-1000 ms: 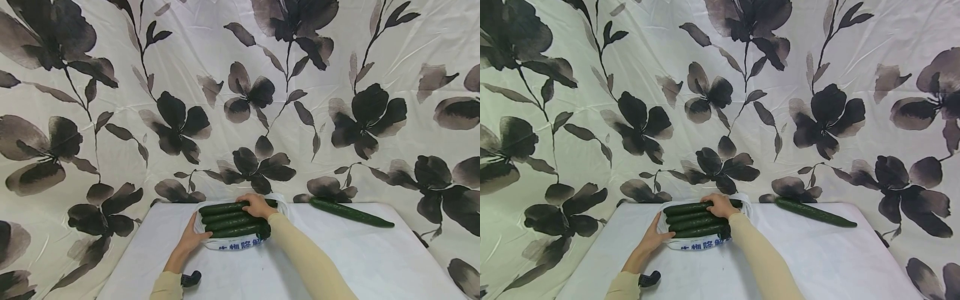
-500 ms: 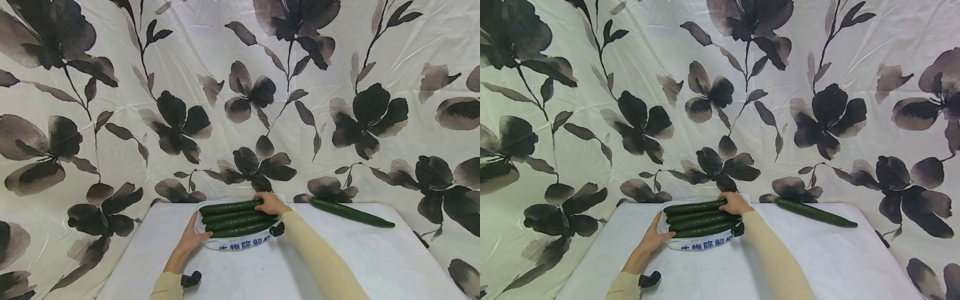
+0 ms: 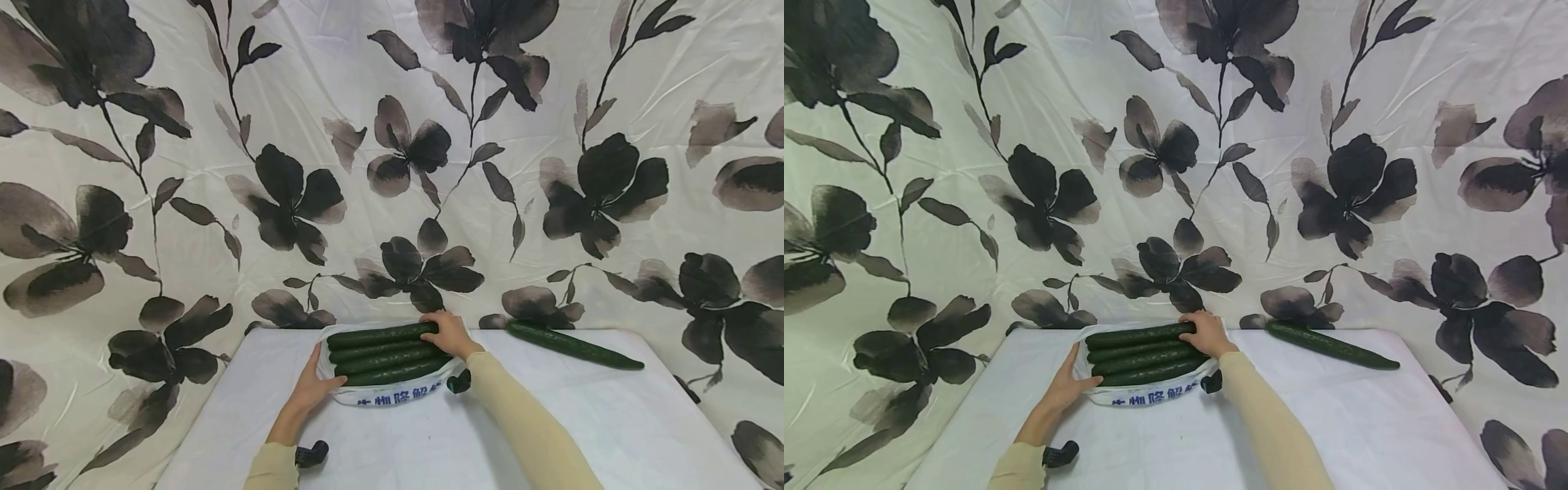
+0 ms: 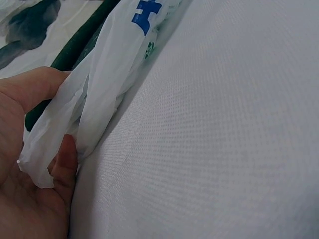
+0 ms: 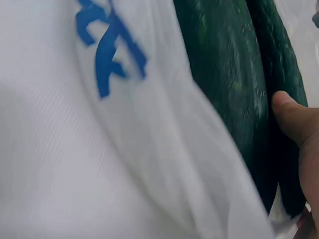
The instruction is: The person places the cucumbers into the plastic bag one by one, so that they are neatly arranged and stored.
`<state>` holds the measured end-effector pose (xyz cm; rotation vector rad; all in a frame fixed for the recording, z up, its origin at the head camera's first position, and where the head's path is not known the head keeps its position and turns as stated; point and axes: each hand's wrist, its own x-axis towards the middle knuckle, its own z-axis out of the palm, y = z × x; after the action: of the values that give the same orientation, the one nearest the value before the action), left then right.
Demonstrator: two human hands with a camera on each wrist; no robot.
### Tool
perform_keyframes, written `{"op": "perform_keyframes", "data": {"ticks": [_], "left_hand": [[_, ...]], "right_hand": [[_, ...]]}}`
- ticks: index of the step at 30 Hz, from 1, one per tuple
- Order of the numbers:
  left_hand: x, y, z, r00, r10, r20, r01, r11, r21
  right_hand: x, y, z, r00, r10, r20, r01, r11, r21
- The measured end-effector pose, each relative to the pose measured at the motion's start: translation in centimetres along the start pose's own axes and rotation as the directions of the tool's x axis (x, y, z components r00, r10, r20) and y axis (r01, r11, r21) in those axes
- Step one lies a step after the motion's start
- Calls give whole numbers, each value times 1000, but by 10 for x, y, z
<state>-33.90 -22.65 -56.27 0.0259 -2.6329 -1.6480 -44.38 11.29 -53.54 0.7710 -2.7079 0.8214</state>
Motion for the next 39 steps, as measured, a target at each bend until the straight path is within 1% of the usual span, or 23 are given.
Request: {"op": "perform_keyframes", "data": {"ticks": [3,6,10,12,15,17,21,24,27,31,35,39], "left_hand": [[1,1,1,1000,8,6,-8,1000,-14],[2,0,1,1000,0,6,0,1000,-12],[2,-1,1,1000,7,-6,-7,1000,-14],[2,-1,0,1000,8,-6,-8,1000,-16],[2,-3,-1,1000,-4,0,4,1000,-8],[1,-3,0,1000,-15,3,15,1000,-3],[1,-2,-1,1000,0,10,0,1000,-5],[2,0,-2,1000,16,11,-16,1000,-5],[3,0,-2,1000,13,10,-13,1000,0],[5,-1,-3,1000,14,13,-14,1000,-10],[5,-2,-3,1000,21,18,-20,999,-44],[4,-3,-1,1000,21,21,-20,999,-43]], "right_hand": [[-4,6,-4,999,49,-8,-49,999,-2],[-9,9,-9,996,88,12,-88,996,22],[-14,13,-15,997,81,-9,-81,995,51],[-15,14,-16,998,62,-31,-60,996,59],[-18,16,-17,998,50,-39,-48,996,71],[-20,18,-19,998,61,-34,-57,994,92],[-25,22,-27,993,115,-41,-108,985,134],[-30,28,-36,990,130,-59,-122,984,127],[-36,37,-47,989,126,-80,-118,989,94],[-48,48,-62,983,154,-99,-148,987,64],[-62,59,-72,977,183,-108,-176,982,69],[-75,74,-78,972,199,-129,-191,979,70]]}}
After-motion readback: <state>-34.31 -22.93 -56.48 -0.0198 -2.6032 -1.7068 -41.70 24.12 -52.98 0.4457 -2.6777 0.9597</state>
